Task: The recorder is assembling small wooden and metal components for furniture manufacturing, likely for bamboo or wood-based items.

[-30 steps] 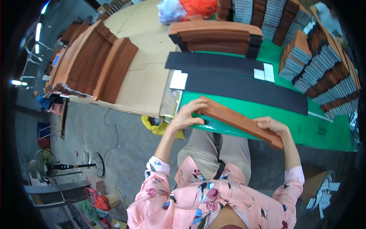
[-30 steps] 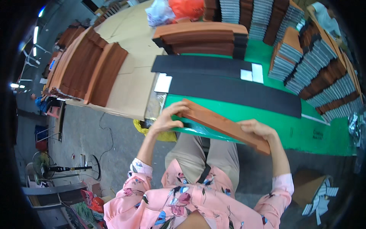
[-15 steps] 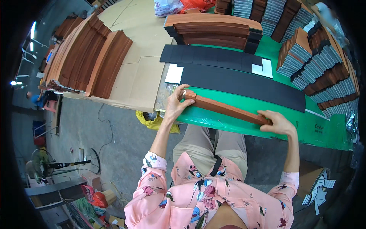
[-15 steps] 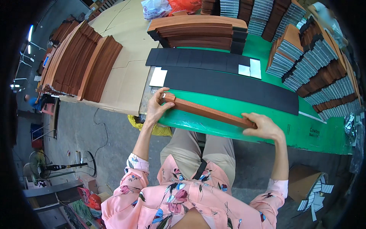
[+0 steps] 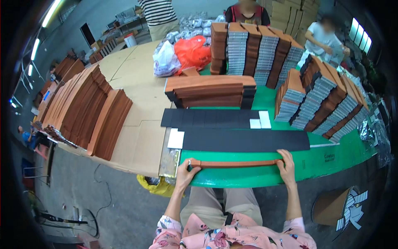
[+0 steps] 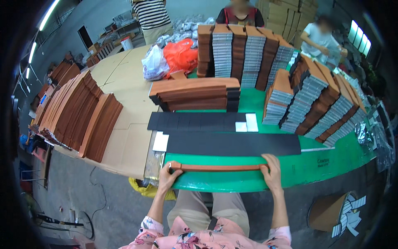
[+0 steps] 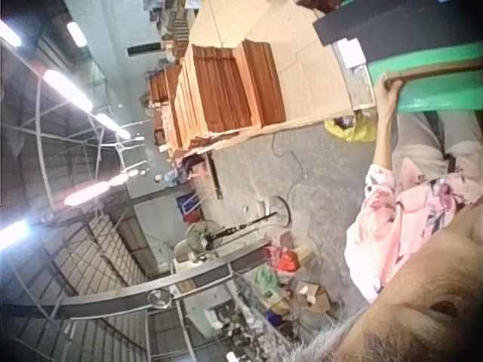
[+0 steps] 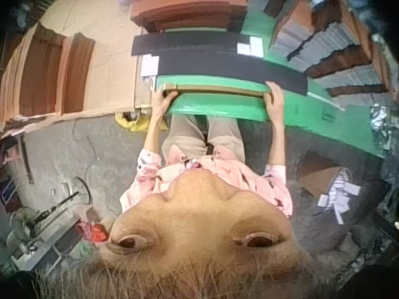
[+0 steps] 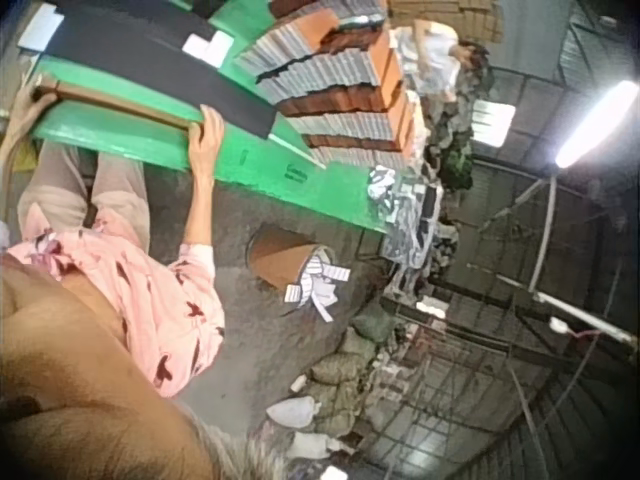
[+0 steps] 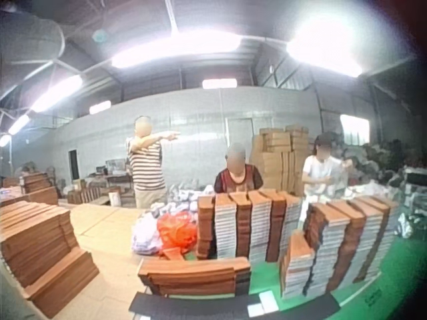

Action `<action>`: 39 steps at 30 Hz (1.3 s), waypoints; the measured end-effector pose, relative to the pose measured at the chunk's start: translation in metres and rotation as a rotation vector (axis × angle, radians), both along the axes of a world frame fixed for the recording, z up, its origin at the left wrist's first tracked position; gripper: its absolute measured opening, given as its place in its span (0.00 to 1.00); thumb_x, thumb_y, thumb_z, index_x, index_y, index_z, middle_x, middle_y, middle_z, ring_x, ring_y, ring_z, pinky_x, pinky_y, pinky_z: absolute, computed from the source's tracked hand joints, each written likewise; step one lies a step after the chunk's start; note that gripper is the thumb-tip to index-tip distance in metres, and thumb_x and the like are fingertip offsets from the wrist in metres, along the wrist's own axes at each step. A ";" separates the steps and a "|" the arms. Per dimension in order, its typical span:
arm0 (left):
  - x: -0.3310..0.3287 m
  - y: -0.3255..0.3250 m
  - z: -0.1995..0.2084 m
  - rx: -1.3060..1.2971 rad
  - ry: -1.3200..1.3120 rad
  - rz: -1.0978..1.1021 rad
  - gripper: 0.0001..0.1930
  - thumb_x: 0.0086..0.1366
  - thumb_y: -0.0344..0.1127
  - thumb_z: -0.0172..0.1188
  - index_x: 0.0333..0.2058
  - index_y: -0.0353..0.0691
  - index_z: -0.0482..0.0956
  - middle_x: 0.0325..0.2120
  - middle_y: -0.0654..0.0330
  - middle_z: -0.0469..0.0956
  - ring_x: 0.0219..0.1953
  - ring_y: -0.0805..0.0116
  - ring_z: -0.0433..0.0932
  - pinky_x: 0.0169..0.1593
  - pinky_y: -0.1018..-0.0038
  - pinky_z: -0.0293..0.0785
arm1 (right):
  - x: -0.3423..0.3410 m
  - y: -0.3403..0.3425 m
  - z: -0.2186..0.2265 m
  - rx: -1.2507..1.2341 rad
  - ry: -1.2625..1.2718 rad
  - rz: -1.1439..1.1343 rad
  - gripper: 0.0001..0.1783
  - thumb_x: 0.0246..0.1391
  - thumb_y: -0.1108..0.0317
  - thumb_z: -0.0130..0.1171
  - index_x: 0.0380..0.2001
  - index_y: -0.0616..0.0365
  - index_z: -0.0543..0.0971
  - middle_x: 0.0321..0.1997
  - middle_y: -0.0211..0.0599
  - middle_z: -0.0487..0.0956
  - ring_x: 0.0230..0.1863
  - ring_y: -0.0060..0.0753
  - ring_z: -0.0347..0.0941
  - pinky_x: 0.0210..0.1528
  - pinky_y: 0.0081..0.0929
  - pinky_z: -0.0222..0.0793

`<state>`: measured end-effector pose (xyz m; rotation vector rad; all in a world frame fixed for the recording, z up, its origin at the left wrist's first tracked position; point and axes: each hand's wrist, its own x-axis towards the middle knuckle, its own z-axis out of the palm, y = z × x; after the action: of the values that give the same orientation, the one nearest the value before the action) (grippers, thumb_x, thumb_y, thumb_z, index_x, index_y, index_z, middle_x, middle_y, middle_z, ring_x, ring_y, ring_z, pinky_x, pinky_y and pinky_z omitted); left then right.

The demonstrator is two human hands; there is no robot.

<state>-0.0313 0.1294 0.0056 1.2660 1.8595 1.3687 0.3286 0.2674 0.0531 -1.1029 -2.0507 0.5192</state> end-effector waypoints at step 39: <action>0.004 0.001 -0.007 0.091 0.226 0.015 0.19 0.48 0.24 0.62 0.41 0.32 0.70 0.37 0.54 0.71 0.41 0.60 0.69 0.48 0.68 0.62 | 0.021 0.000 -0.046 -0.253 0.363 -0.386 0.21 0.59 0.54 0.43 0.35 0.59 0.78 0.37 0.41 0.78 0.41 0.40 0.73 0.44 0.32 0.66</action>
<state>-0.0268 0.1309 -0.0017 1.5099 1.9775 1.3803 0.3494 0.2678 0.0075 -1.3976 -1.4432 0.7310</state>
